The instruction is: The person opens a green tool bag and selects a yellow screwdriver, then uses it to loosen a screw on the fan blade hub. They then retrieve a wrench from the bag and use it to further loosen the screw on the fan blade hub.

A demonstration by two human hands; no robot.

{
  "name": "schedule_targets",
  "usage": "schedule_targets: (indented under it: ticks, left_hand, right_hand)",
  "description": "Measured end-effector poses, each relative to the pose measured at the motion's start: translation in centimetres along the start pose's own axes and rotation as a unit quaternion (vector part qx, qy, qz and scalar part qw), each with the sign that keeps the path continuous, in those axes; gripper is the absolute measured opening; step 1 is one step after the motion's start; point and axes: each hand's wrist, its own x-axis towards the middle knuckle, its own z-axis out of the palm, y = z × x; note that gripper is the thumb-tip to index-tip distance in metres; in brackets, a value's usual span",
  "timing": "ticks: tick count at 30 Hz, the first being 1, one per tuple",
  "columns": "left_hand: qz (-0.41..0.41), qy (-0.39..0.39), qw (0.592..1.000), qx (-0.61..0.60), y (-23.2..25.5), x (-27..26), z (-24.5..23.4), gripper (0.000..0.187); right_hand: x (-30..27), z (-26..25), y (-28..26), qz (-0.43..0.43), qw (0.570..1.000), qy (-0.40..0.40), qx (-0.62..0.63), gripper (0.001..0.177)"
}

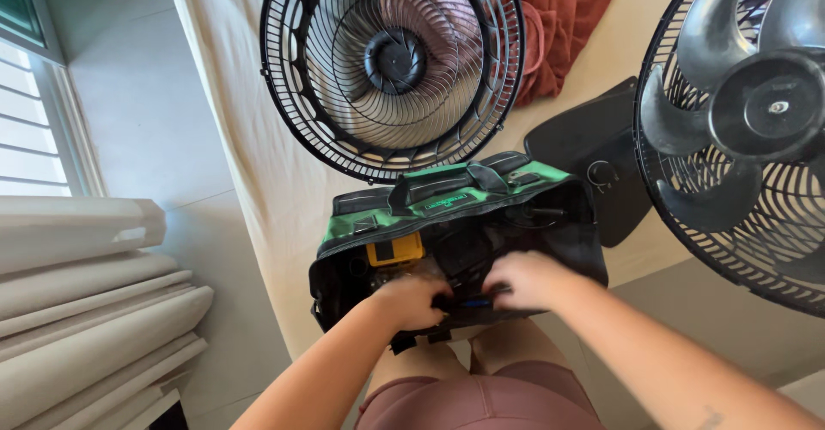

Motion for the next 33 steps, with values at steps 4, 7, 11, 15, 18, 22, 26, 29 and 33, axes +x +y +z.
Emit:
schedule_targets:
  ticks: [4,7,11,15,18,22,26,29,33]
  left_hand:
    - [-0.027,-0.142,0.987,-0.072,0.1,2.4,0.9,0.053]
    - [-0.080,-0.169,0.979,-0.079,-0.2,3.4,1.1,0.057]
    - [-0.105,-0.112,0.982,0.108,-0.7,3.6,1.5,0.065]
    - [-0.059,-0.070,0.996,0.025,-1.6,3.5,3.1,0.044]
    - [-0.038,0.003,0.997,-0.066,-2.7,3.6,4.0,0.055]
    - [-0.053,0.065,0.985,-0.149,-4.1,3.8,3.4,0.068]
    - [-0.091,0.083,0.980,-0.156,-5.3,2.4,1.9,0.073]
    - [-0.102,0.065,0.984,-0.132,-5.6,1.4,1.2,0.067]
    - [-0.073,0.089,0.990,-0.080,-6.1,0.7,1.3,0.070]
  right_hand:
    - [1.0,1.2,-2.0,0.026,0.990,-0.052,-0.132,0.036]
    - [0.9,1.4,-1.5,0.001,0.988,0.023,-0.151,0.027]
    - [0.8,2.0,-0.6,-0.048,0.984,0.130,-0.116,0.025]
    - [1.1,2.6,-0.5,-0.092,0.984,0.117,-0.094,0.022]
    - [1.6,2.5,-1.5,-0.113,0.979,0.141,-0.091,0.020]
    - [2.2,1.6,-3.5,-0.077,0.987,0.112,-0.085,0.023]
    - [1.8,1.0,-4.6,0.048,0.994,0.102,0.001,0.035]
    - [1.1,1.1,-4.3,0.039,0.982,0.184,0.022,0.039]
    - [0.4,2.0,-2.5,0.098,0.984,0.146,0.029,0.026]
